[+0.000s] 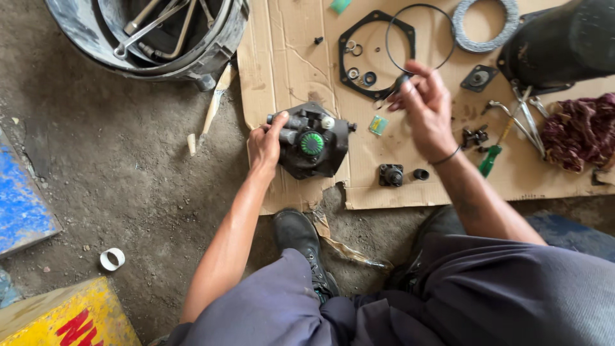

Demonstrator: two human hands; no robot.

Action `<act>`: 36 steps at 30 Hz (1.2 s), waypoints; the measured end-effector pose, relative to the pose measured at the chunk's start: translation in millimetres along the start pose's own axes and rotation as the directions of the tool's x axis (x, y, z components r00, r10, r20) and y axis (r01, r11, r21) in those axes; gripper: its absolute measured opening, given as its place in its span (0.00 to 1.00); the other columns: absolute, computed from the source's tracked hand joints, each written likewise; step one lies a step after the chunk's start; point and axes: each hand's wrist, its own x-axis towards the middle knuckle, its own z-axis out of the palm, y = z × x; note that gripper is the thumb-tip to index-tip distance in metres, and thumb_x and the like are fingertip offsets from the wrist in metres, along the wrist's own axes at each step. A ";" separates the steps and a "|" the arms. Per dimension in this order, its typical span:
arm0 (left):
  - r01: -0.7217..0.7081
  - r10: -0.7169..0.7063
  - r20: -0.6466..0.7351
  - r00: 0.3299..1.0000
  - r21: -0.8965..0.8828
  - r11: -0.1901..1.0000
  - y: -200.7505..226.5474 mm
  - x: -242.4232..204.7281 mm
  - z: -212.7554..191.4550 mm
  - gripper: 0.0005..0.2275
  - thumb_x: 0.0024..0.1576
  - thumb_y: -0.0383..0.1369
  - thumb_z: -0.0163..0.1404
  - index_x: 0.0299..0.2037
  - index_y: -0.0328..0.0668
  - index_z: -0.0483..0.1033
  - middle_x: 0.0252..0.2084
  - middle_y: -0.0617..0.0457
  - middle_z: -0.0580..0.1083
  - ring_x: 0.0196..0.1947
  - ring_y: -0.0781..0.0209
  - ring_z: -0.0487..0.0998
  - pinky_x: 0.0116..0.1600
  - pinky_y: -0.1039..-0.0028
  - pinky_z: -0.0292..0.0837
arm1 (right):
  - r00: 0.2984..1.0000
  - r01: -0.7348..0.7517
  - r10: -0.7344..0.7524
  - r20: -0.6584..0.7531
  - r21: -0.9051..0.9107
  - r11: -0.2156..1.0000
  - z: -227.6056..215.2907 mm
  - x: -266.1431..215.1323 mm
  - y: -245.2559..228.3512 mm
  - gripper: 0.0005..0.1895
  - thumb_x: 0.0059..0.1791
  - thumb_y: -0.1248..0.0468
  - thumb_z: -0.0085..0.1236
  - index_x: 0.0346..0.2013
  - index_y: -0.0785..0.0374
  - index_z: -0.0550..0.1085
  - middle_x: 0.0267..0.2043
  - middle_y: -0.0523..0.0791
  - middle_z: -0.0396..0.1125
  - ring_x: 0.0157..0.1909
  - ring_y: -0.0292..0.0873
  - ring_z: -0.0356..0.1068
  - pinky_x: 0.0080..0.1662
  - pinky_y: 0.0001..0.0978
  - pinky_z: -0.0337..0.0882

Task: The person sits on the floor and assembles a mechanical component, likely a pump or motor housing. They insert a green gear into the housing, secure it with a nut, and then attach a metal plate with a seal to the side of the assembly.

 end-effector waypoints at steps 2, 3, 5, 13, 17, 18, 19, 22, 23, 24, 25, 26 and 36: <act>0.002 -0.004 0.050 0.999 0.043 0.999 5.2 0.9 -5.2 0.29 0.49 0.59 0.55 0.28 0.33 0.81 0.29 0.46 0.79 0.30 0.58 0.77 0.38 0.66 0.72 | 0.997 -0.080 0.076 0.025 0.168 0.983 10.5 -19.5 -3.2 0.15 0.59 0.67 0.50 0.61 0.67 0.67 0.42 0.46 0.70 0.44 0.41 0.75 0.48 0.33 0.78; 0.003 -0.008 0.076 0.997 0.066 0.998 7.1 -0.3 -7.0 0.30 0.50 0.60 0.54 0.29 0.32 0.82 0.30 0.45 0.79 0.31 0.56 0.77 0.38 0.64 0.72 | 0.990 -0.138 0.132 0.039 0.234 0.963 15.1 -29.3 -4.1 0.14 0.59 0.68 0.49 0.60 0.67 0.68 0.42 0.48 0.71 0.45 0.41 0.75 0.49 0.33 0.78; -0.022 0.014 0.047 0.999 0.177 0.984 11.0 -5.4 -10.6 0.30 0.51 0.60 0.52 0.31 0.32 0.81 0.30 0.44 0.79 0.31 0.54 0.77 0.38 0.63 0.71 | 0.975 -0.222 0.212 0.067 0.336 0.915 20.8 -41.2 -4.5 0.13 0.58 0.69 0.48 0.57 0.69 0.70 0.43 0.50 0.72 0.46 0.43 0.76 0.50 0.34 0.79; -0.550 0.590 -0.093 0.802 0.269 0.791 35.3 -39.2 -26.5 0.18 0.60 0.43 0.56 0.49 0.33 0.78 0.41 0.43 0.77 0.41 0.53 0.79 0.45 0.64 0.76 | 0.949 -0.313 0.291 0.119 0.430 0.847 30.8 -52.5 15.9 0.08 0.54 0.72 0.57 0.47 0.70 0.71 0.44 0.50 0.73 0.49 0.48 0.77 0.50 0.35 0.78; -0.625 0.621 0.077 0.780 0.134 0.769 61.4 -52.3 -11.3 0.14 0.59 0.36 0.56 0.51 0.38 0.79 0.44 0.48 0.79 0.45 0.58 0.81 0.46 0.67 0.78 | 0.947 -0.318 0.282 0.151 0.357 0.878 42.0 -51.6 26.1 0.09 0.53 0.70 0.59 0.46 0.70 0.70 0.45 0.49 0.72 0.48 0.47 0.78 0.49 0.35 0.80; -0.585 0.571 0.134 0.810 0.107 0.804 65.9 -56.0 -7.0 0.13 0.58 0.35 0.56 0.50 0.40 0.80 0.42 0.50 0.81 0.44 0.59 0.81 0.47 0.67 0.77 | 0.947 -0.319 0.283 0.152 0.342 0.884 44.6 -50.7 27.7 0.09 0.53 0.69 0.59 0.46 0.70 0.70 0.45 0.49 0.72 0.48 0.47 0.78 0.49 0.35 0.80; -0.621 0.605 0.145 0.783 0.133 0.772 68.7 -61.2 -4.3 0.12 0.58 0.35 0.57 0.50 0.39 0.80 0.42 0.50 0.80 0.45 0.59 0.82 0.49 0.67 0.77 | 0.947 -0.319 0.285 0.151 0.328 0.889 47.2 -49.8 28.2 0.09 0.53 0.69 0.59 0.46 0.70 0.70 0.44 0.49 0.72 0.48 0.47 0.78 0.49 0.35 0.80; -0.689 0.667 0.173 0.725 0.196 0.698 73.9 -73.0 3.1 0.12 0.58 0.35 0.58 0.48 0.39 0.81 0.43 0.48 0.80 0.46 0.56 0.82 0.53 0.68 0.76 | 0.934 -0.352 0.298 0.199 0.357 0.865 49.3 -48.8 25.7 0.10 0.56 0.68 0.56 0.48 0.72 0.71 0.45 0.50 0.72 0.49 0.47 0.77 0.50 0.35 0.79; -0.689 0.666 0.175 0.725 0.207 0.695 73.5 -77.1 5.8 0.11 0.58 0.36 0.58 0.47 0.40 0.82 0.44 0.48 0.80 0.46 0.56 0.82 0.53 0.68 0.76 | 0.930 -0.361 0.299 0.215 0.370 0.856 48.1 -49.9 23.8 0.10 0.56 0.67 0.54 0.49 0.72 0.70 0.46 0.49 0.72 0.50 0.47 0.77 0.51 0.36 0.79; -0.689 0.666 0.177 0.725 0.217 0.692 73.2 -79.5 6.8 0.11 0.57 0.37 0.58 0.46 0.41 0.82 0.44 0.48 0.80 0.46 0.55 0.82 0.53 0.68 0.76 | 0.925 -0.370 0.300 0.232 0.383 0.846 46.3 -51.1 21.4 0.10 0.56 0.67 0.53 0.50 0.71 0.70 0.46 0.49 0.72 0.50 0.47 0.77 0.52 0.36 0.78; -0.697 0.672 0.186 0.717 0.236 0.677 73.5 -80.1 7.1 0.11 0.58 0.37 0.58 0.45 0.41 0.83 0.44 0.48 0.81 0.46 0.54 0.82 0.53 0.67 0.75 | 0.921 -0.379 0.301 0.246 0.396 0.836 45.0 -52.0 19.1 0.11 0.56 0.67 0.52 0.51 0.71 0.70 0.47 0.49 0.72 0.51 0.47 0.77 0.52 0.36 0.78; -0.704 0.678 0.196 0.709 0.255 0.662 73.7 -80.2 7.9 0.10 0.58 0.37 0.58 0.44 0.42 0.84 0.44 0.48 0.81 0.46 0.53 0.82 0.53 0.66 0.75 | 0.918 -0.387 0.308 0.250 0.398 0.832 44.0 -52.4 17.2 0.11 0.56 0.67 0.51 0.51 0.71 0.70 0.48 0.49 0.72 0.51 0.47 0.76 0.53 0.37 0.78; -0.655 0.626 0.197 0.755 0.269 0.706 69.7 -83.6 5.6 0.09 0.58 0.39 0.56 0.42 0.46 0.83 0.44 0.51 0.81 0.46 0.54 0.81 0.47 0.66 0.75 | 0.953 -0.165 0.151 0.264 0.031 0.986 46.6 -39.1 1.1 0.18 0.52 0.71 0.55 0.57 0.70 0.69 0.51 0.47 0.73 0.50 0.38 0.73 0.49 0.30 0.74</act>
